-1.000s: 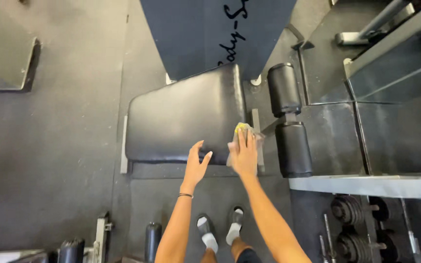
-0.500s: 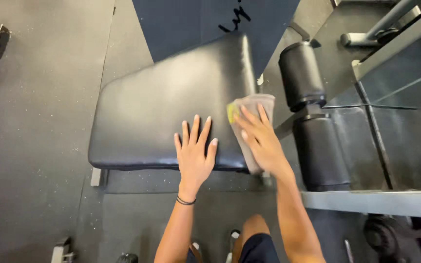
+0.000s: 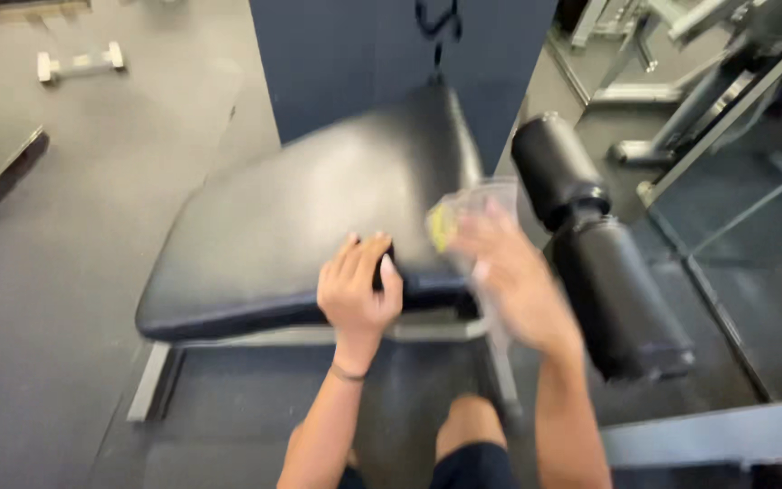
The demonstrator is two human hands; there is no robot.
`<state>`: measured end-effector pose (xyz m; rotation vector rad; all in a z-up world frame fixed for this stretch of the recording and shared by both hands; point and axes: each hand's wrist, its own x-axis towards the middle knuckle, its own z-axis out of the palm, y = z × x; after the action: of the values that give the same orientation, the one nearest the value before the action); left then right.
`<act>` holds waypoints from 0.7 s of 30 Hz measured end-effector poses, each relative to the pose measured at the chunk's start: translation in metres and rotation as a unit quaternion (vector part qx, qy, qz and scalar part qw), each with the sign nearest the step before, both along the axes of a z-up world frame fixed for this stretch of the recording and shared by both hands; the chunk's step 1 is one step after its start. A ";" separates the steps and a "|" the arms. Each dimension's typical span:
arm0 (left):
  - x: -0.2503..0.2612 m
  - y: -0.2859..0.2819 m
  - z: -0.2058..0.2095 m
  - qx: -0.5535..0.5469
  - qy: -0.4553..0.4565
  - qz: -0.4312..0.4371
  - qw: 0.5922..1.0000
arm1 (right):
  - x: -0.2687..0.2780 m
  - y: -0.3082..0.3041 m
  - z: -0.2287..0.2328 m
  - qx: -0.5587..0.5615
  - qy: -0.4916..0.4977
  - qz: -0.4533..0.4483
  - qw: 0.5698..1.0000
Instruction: The person wipes down various parts of gym weight benches and machines using a cloth, including the padded seats, backrests, frames, and leg rollers.
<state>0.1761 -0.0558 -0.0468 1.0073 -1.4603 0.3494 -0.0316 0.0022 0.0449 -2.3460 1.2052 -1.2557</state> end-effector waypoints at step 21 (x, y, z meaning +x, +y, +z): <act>0.000 0.015 -0.009 -0.008 -0.042 0.065 0.997 | 0.013 -0.029 0.013 -0.033 0.155 -0.091 0.983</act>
<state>0.1765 -0.0409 -0.0555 1.0876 -1.4677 0.5021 -0.0182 -0.0264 0.0577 -2.6020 1.5237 -1.0191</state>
